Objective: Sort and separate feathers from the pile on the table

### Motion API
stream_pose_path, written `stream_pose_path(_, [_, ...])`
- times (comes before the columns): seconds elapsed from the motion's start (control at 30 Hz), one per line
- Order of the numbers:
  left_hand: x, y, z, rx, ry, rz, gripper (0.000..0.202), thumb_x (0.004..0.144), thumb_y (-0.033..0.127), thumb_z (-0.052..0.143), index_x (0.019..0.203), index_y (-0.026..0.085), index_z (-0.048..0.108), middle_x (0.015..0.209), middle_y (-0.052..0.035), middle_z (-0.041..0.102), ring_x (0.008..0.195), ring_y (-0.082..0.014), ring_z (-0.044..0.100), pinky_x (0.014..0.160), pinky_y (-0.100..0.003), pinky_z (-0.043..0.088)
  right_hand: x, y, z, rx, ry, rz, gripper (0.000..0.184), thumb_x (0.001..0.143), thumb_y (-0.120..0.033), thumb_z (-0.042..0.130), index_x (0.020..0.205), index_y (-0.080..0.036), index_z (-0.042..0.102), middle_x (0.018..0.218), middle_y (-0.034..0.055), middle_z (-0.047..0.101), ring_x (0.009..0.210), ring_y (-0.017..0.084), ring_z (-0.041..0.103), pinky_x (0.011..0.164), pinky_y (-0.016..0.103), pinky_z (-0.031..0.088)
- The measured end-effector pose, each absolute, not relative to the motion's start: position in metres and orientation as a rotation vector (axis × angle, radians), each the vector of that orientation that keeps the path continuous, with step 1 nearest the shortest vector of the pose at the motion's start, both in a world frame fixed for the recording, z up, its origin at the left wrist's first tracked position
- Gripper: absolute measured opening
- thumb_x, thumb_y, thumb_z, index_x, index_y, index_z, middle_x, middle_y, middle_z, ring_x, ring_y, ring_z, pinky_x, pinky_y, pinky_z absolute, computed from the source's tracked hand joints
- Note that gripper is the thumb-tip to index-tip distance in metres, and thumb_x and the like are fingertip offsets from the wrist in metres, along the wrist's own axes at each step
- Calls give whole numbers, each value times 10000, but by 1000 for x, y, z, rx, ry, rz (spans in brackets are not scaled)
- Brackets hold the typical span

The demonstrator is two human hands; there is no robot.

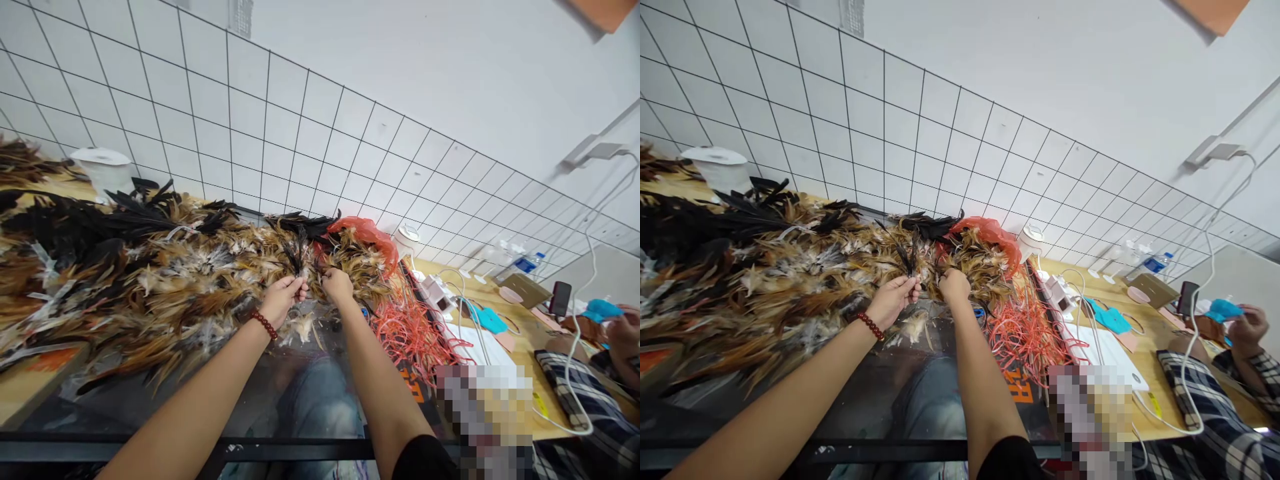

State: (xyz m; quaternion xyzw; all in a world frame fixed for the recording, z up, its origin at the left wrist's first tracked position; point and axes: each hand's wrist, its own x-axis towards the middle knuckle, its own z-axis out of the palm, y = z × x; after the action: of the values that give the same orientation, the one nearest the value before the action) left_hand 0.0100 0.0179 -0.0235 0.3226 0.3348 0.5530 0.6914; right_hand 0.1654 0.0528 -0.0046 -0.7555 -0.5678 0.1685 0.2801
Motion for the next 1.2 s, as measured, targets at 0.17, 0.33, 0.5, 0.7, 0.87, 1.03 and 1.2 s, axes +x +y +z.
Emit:
stream_pose_path(0.17, [11, 19, -23, 699, 739, 1233, 284, 633, 298, 821, 753, 89, 671, 646, -26, 642, 544, -81, 553, 562, -221, 450, 192, 52, 3, -1905, -1492, 652, 301, 868, -412, 498, 735, -177, 630, 523, -34, 516, 444, 93, 423, 505, 216, 396])
stream_pose_path(0.33, [11, 19, -22, 699, 737, 1236, 289, 622, 302, 828, 741, 92, 670, 643, -25, 641, 547, -83, 552, 565, -226, 451, 216, 42, 10, -1881, -1444, 579, 148, 779, -321, 618, 785, -181, 668, 616, -1, 610, 542, 118, 515, 563, 223, 415])
stream_pose_path(0.5, [11, 20, -22, 709, 740, 1232, 279, 635, 295, 822, 761, 91, 678, 651, -25, 641, 546, -80, 545, 560, -224, 448, 198, 26, 20, -2028, -1669, 189, 168, 802, -311, 575, 844, -238, 720, 846, 50, 725, 816, 187, 641, 731, 268, 440])
stream_pose_path(0.7, [10, 18, -20, 717, 762, 1219, 221, 682, 260, 792, 760, 86, 680, 652, -31, 636, 552, -85, 551, 565, -229, 451, 173, 10, 12, -2186, -2022, 184, 165, 729, -353, 618, 732, -222, 718, 837, 103, 730, 823, 249, 667, 673, 302, 440])
stream_pose_path(0.87, [10, 16, -18, 737, 762, 1217, 227, 680, 269, 790, 758, 89, 676, 652, -27, 631, 553, -86, 553, 572, -232, 450, 192, 13, 4, -2000, -1916, 363, 104, 688, -199, 574, 665, -206, 676, 729, 40, 704, 732, 183, 640, 671, 263, 429])
stream_pose_path(1.03, [10, 16, -17, 749, 762, 1218, 269, 643, 296, 815, 749, 94, 672, 649, -24, 627, 551, -86, 548, 573, -235, 447, 205, 10, -7, -1668, -1472, 599, 215, 663, -233, 615, 871, -195, 654, 638, -40, 651, 577, 114, 545, 615, 232, 434])
stream_pose_path(1.2, [10, 15, -17, 763, 758, 1219, 320, 601, 323, 840, 758, 94, 682, 660, -24, 633, 567, -88, 549, 588, -238, 447, 186, 1, -12, -1264, -942, 1002, 422, 557, -341, 756, 922, -168, 633, 592, -55, 600, 485, 83, 478, 510, 227, 407])
